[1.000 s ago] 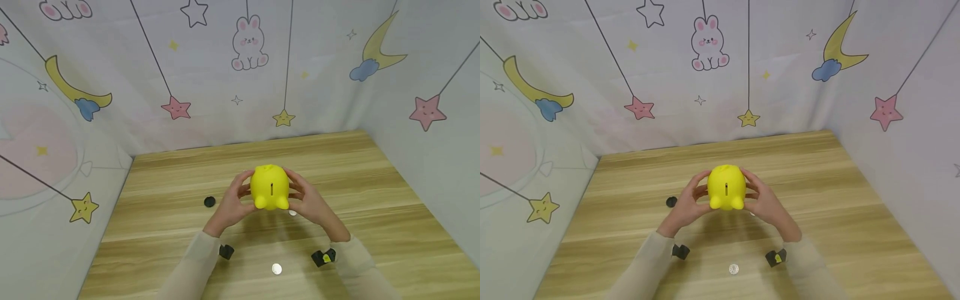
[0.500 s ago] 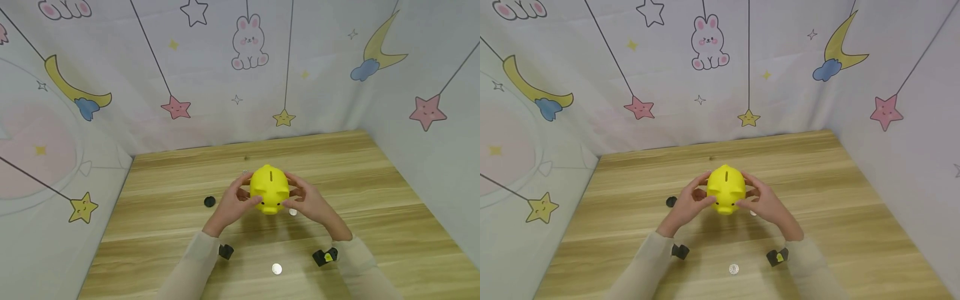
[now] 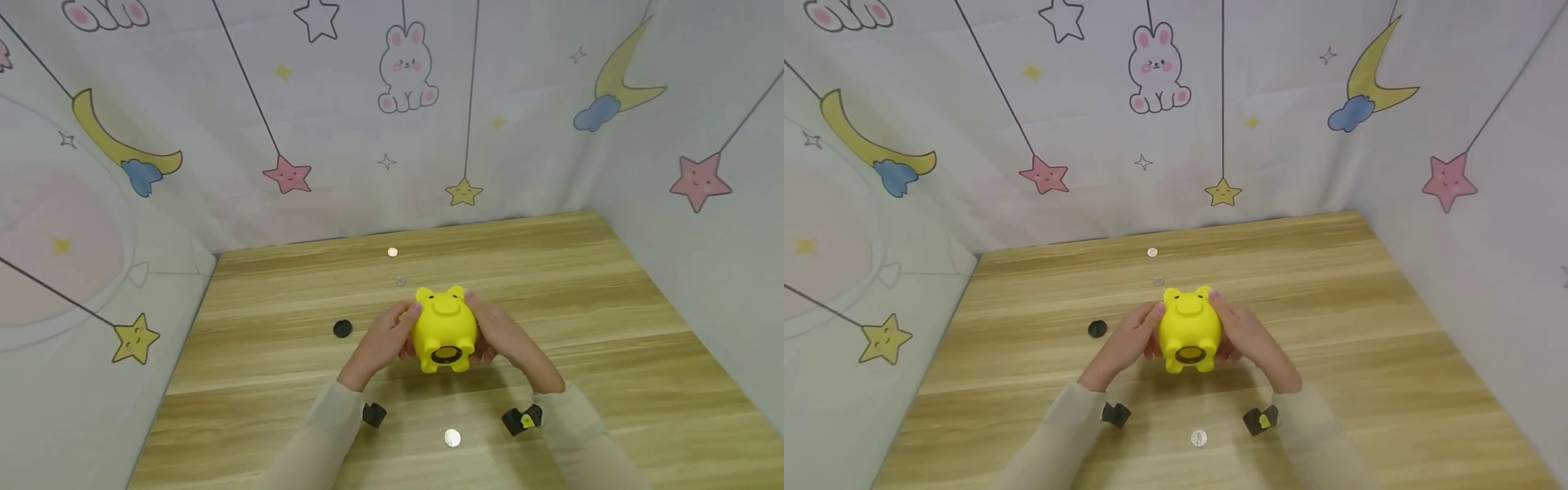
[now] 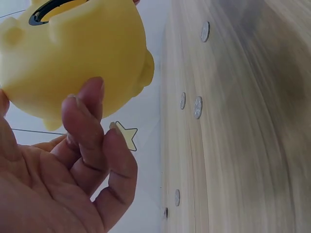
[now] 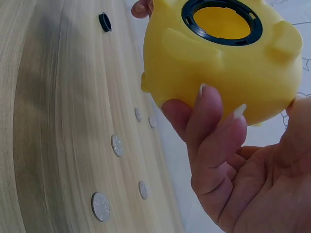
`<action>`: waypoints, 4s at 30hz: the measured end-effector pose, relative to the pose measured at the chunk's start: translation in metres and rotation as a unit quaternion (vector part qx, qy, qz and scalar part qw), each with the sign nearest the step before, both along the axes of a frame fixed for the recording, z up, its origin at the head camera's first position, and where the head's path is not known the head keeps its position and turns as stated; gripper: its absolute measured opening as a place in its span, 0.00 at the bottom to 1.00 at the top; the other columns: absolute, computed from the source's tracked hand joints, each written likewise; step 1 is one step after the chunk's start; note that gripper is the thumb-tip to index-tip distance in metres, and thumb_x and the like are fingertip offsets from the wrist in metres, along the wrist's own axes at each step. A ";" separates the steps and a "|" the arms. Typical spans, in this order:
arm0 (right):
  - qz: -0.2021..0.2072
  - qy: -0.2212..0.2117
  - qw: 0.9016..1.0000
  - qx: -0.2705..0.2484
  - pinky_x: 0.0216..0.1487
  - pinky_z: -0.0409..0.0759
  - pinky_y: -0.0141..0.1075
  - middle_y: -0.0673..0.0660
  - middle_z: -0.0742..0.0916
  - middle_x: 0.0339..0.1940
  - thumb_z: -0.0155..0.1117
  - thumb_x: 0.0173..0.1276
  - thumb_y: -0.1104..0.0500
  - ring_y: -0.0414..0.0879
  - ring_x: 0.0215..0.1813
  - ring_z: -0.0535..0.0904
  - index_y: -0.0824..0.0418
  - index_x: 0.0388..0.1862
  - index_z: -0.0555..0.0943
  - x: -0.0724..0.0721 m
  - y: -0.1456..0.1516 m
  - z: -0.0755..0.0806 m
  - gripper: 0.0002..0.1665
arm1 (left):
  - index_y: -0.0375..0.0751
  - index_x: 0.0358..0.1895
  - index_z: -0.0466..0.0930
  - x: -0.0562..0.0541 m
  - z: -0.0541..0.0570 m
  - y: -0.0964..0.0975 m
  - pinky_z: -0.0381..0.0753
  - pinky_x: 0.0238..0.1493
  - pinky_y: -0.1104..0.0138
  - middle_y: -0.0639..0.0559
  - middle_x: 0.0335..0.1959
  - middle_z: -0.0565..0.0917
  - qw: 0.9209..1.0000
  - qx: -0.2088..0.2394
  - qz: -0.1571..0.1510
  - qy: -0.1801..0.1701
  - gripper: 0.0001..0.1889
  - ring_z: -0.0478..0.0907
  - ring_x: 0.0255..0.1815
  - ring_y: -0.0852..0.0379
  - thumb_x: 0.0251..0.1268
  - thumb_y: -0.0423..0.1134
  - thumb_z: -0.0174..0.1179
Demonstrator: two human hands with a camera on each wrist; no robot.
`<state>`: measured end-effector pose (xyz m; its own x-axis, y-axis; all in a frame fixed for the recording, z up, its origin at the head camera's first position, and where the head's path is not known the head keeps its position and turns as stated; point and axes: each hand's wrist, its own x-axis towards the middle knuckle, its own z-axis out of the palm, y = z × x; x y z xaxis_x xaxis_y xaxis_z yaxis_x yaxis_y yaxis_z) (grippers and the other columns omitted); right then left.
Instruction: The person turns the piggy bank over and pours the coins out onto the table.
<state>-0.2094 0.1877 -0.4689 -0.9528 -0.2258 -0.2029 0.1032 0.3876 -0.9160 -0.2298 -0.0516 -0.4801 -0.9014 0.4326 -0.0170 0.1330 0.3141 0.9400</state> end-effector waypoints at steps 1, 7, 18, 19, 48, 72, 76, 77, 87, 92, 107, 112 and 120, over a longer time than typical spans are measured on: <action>0.000 0.000 1.000 0.000 0.18 0.81 0.41 0.65 0.84 0.18 0.30 0.75 0.27 0.55 0.18 0.81 0.66 0.28 0.80 0.000 0.000 0.000 0.49 | 0.44 0.65 0.74 0.000 0.000 0.000 0.81 0.28 0.44 0.44 0.20 0.79 1.000 0.000 0.000 0.000 0.32 0.75 0.18 0.52 0.76 0.64 0.41; -0.006 -0.008 1.000 -0.004 0.18 0.81 0.40 0.68 0.84 0.19 0.32 0.75 0.26 0.53 0.19 0.81 0.67 0.28 0.81 -0.001 0.001 0.001 0.49 | 0.43 0.65 0.74 -0.001 0.000 0.000 0.82 0.32 0.43 0.45 0.22 0.81 1.000 -0.005 0.005 -0.002 0.32 0.78 0.21 0.49 0.75 0.65 0.42; 0.033 0.080 0.988 -0.125 0.47 0.84 0.50 0.71 0.72 0.65 0.64 0.73 0.58 0.62 0.53 0.81 0.66 0.77 0.58 0.001 0.018 0.001 0.40 | 0.54 0.75 0.60 -0.002 0.000 -0.005 0.81 0.50 0.52 0.46 0.61 0.73 0.998 0.053 -0.010 0.031 0.36 0.83 0.46 0.48 0.68 0.55 0.63; 0.036 0.090 0.987 -0.131 0.48 0.83 0.48 0.71 0.70 0.68 0.67 0.70 0.60 0.62 0.55 0.80 0.65 0.77 0.57 0.001 0.019 0.001 0.43 | 0.56 0.76 0.59 -0.002 0.000 -0.005 0.81 0.51 0.53 0.46 0.63 0.72 0.997 0.060 -0.014 0.039 0.38 0.83 0.47 0.49 0.66 0.54 0.65; 0.091 0.317 0.940 -0.083 0.58 0.77 0.50 0.57 0.61 0.79 0.68 0.58 0.80 0.63 0.74 0.61 0.58 0.80 0.54 0.005 0.010 0.009 0.56 | 0.30 0.71 0.59 0.014 0.036 -0.003 0.78 0.55 0.46 0.35 0.71 0.63 0.943 0.097 -0.041 0.315 0.44 0.71 0.64 0.39 0.48 0.20 0.73; 0.037 0.107 0.992 -0.054 0.26 0.85 0.45 0.68 0.83 0.43 0.56 0.78 0.52 0.58 0.35 0.84 0.73 0.66 0.70 0.006 0.008 0.013 0.29 | 0.49 0.72 0.66 -0.003 0.010 -0.006 0.84 0.34 0.55 0.48 0.38 0.79 0.997 0.016 -0.011 0.071 0.32 0.80 0.29 0.49 0.71 0.57 0.58; 0.016 0.057 0.998 -0.007 0.21 0.83 0.44 0.66 0.84 0.23 0.43 0.80 0.38 0.63 0.26 0.83 0.71 0.43 0.80 0.004 -0.001 0.011 0.36 | 0.46 0.69 0.67 0.000 0.010 0.000 0.82 0.25 0.56 0.46 0.24 0.79 0.999 -0.018 0.008 0.029 0.33 0.76 0.19 0.49 0.74 0.66 0.45; 0.011 0.045 0.999 -0.001 0.20 0.83 0.44 0.66 0.84 0.21 0.41 0.79 0.36 0.63 0.24 0.83 0.69 0.39 0.81 0.004 -0.002 0.011 0.38 | 0.45 0.69 0.67 0.001 0.010 0.001 0.82 0.23 0.57 0.47 0.22 0.79 0.999 -0.022 0.014 0.022 0.34 0.75 0.18 0.50 0.74 0.67 0.43; 0.012 0.009 1.000 -0.017 0.16 0.81 0.43 0.65 0.84 0.18 0.38 0.78 0.32 0.58 0.18 0.82 0.68 0.29 0.80 0.003 -0.003 0.005 0.43 | 0.44 0.62 0.74 0.003 0.012 0.005 0.78 0.21 0.63 0.50 0.22 0.81 0.998 -0.029 0.056 0.022 0.34 0.78 0.21 0.42 0.71 0.69 0.45; 0.004 0.007 1.000 -0.017 0.18 0.82 0.43 0.68 0.85 0.22 0.42 0.77 0.32 0.64 0.24 0.83 0.69 0.37 0.80 0.003 -0.001 0.006 0.41 | 0.41 0.61 0.76 0.004 0.012 0.005 0.79 0.23 0.63 0.50 0.25 0.81 0.997 -0.039 0.067 0.023 0.36 0.78 0.23 0.47 0.70 0.69 0.47; 0.018 0.110 0.988 -0.108 0.48 0.84 0.44 0.70 0.72 0.66 0.72 0.65 0.60 0.62 0.57 0.80 0.64 0.77 0.59 0.004 0.012 0.011 0.46 | 0.55 0.76 0.62 -0.001 0.013 -0.007 0.84 0.45 0.62 0.50 0.65 0.71 0.994 0.092 -0.024 0.058 0.37 0.84 0.49 0.51 0.65 0.48 0.67; 0.042 0.170 0.976 -0.127 0.52 0.81 0.40 0.66 0.68 0.72 0.73 0.61 0.69 0.64 0.63 0.74 0.64 0.78 0.58 0.004 0.014 0.011 0.50 | 0.58 0.75 0.61 -0.002 0.013 -0.010 0.79 0.55 0.55 0.53 0.70 0.66 0.990 0.115 -0.037 0.078 0.42 0.80 0.57 0.51 0.58 0.42 0.73; 0.083 0.289 0.945 -0.127 0.59 0.76 0.37 0.64 0.60 0.78 0.65 0.58 0.82 0.64 0.74 0.60 0.64 0.79 0.54 0.009 0.011 0.013 0.53 | 0.46 0.77 0.58 -0.003 0.018 -0.009 0.69 0.66 0.57 0.52 0.74 0.61 0.963 0.161 -0.070 0.204 0.50 0.71 0.67 0.48 0.49 0.22 0.73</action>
